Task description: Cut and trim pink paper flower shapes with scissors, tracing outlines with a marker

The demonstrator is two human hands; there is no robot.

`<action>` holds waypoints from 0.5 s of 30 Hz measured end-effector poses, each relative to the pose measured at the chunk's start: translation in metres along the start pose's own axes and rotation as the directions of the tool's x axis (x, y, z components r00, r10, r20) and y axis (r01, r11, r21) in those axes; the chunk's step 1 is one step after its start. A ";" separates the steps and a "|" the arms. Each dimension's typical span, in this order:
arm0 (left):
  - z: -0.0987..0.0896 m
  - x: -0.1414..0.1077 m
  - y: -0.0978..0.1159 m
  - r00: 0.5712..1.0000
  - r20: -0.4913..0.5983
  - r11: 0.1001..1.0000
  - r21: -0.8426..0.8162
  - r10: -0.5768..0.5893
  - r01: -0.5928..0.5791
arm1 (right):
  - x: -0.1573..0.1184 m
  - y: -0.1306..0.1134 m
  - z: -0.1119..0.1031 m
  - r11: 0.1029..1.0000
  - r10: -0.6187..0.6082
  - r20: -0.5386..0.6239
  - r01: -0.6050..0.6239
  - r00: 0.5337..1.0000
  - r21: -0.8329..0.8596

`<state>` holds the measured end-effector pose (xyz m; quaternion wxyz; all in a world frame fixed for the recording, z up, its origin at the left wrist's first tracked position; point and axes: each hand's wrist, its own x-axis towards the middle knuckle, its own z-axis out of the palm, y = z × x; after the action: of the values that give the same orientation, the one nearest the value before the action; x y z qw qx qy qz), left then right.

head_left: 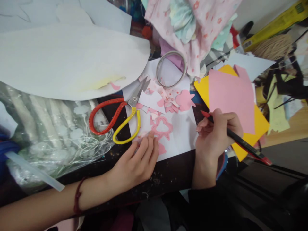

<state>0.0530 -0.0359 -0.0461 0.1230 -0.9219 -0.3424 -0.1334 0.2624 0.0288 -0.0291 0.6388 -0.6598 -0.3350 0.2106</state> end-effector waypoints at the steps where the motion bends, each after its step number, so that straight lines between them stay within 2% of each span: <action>1: 0.000 0.000 0.000 1.000 -0.004 1.000 -0.002 0.001 -0.001 | 0.000 0.000 0.000 1.000 -0.002 0.005 0.002 1.000 -0.011; 15: -0.001 -0.001 -0.001 1.000 -0.007 1.000 0.004 0.003 -0.003 | -0.001 0.002 -0.002 1.000 0.000 -0.001 0.000 1.000 0.017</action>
<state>0.0512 -0.0361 -0.0454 0.1263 -0.9218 -0.3406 -0.1358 0.2636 0.0274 -0.0311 0.6446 -0.6545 -0.3327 0.2133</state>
